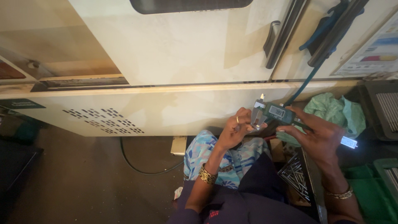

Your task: The person retrieves thin metal rods from a machine, wipes them with a cloth, and measures their diameter using a digital caliper. The person repeats this process for multiple rods, opening and closing the machine door between each retrieval.

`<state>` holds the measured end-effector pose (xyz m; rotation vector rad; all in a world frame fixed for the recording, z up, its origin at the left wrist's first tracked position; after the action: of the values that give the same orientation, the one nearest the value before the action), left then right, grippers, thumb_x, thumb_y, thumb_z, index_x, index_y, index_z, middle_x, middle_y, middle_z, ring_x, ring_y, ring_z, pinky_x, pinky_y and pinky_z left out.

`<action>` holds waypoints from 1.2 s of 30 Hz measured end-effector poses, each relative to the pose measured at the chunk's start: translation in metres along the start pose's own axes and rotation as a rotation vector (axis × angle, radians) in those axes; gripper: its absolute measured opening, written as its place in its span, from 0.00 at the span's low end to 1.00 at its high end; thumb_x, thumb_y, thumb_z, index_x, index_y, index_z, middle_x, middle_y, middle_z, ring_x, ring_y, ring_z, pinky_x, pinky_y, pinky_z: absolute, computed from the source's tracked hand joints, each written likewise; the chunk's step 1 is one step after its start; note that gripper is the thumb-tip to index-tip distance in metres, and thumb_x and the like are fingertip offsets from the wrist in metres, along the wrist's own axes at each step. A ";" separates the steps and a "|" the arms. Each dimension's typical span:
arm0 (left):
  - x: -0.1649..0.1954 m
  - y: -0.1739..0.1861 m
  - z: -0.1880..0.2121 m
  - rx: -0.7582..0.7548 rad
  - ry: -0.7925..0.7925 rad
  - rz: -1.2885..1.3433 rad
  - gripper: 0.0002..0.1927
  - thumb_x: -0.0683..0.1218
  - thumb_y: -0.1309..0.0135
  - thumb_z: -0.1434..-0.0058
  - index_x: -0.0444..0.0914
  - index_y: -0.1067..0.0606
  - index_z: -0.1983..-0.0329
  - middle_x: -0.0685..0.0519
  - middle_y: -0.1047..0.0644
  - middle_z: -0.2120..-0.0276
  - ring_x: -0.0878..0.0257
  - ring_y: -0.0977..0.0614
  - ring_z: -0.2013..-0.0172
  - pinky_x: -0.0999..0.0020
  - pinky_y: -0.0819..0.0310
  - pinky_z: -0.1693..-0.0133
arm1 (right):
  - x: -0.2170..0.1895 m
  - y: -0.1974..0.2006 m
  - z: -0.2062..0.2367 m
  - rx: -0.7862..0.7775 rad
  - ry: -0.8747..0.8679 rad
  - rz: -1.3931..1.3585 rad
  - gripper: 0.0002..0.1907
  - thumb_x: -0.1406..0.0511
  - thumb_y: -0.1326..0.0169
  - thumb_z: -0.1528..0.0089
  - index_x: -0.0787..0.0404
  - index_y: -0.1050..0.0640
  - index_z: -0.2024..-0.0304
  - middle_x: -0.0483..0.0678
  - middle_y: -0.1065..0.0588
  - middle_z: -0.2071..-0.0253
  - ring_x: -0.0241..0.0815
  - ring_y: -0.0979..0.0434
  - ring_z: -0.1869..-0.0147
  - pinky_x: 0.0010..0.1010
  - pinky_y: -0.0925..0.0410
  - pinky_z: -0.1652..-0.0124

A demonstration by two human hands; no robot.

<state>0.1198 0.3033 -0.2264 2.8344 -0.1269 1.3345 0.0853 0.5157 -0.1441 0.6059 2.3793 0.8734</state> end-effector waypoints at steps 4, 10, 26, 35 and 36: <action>-0.004 0.000 0.001 0.004 -0.003 0.003 0.11 0.47 0.45 0.30 0.41 0.17 0.50 0.56 0.25 0.65 0.62 0.33 0.59 0.63 0.35 0.48 | 0.001 0.000 0.000 0.001 -0.006 -0.018 0.28 0.51 0.33 0.44 0.60 0.17 0.46 0.44 0.22 0.75 0.29 0.33 0.81 0.25 0.43 0.80; -0.009 0.000 0.002 0.005 -0.011 0.023 0.09 0.45 0.44 0.31 0.40 0.17 0.53 0.55 0.22 0.63 0.63 0.34 0.58 0.64 0.36 0.48 | 0.000 0.001 0.000 0.014 -0.003 0.017 0.30 0.51 0.32 0.46 0.60 0.17 0.46 0.42 0.26 0.80 0.30 0.36 0.82 0.28 0.44 0.79; -0.024 0.008 0.005 0.032 -0.072 0.080 0.08 0.49 0.38 0.35 0.40 0.20 0.60 0.57 0.23 0.63 0.62 0.29 0.56 0.64 0.36 0.49 | 0.003 0.000 0.002 0.029 0.064 0.081 0.31 0.46 0.35 0.46 0.59 0.16 0.48 0.39 0.30 0.83 0.29 0.38 0.83 0.28 0.47 0.80; -0.023 0.004 0.006 0.021 -0.058 0.192 0.09 0.48 0.37 0.35 0.38 0.20 0.61 0.55 0.22 0.60 0.63 0.29 0.55 0.63 0.33 0.48 | -0.009 0.009 -0.002 0.038 0.093 0.058 0.30 0.47 0.33 0.46 0.60 0.16 0.49 0.40 0.26 0.80 0.29 0.36 0.82 0.26 0.46 0.80; -0.023 0.003 0.006 0.019 -0.040 0.236 0.09 0.48 0.37 0.35 0.38 0.20 0.61 0.55 0.23 0.59 0.62 0.29 0.53 0.62 0.32 0.48 | -0.010 0.010 -0.003 0.038 0.092 0.061 0.30 0.48 0.33 0.46 0.60 0.16 0.49 0.40 0.26 0.80 0.29 0.36 0.81 0.25 0.45 0.80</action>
<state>0.1094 0.3020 -0.2479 2.9380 -0.4649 1.3218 0.0937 0.5155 -0.1322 0.6701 2.4765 0.9018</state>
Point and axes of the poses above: each hand's wrist, its own z-axis away from the middle knuckle, its own y-axis out of the back of the hand, x = y × z, the point moved 6 cm from there along -z, towards the middle knuckle
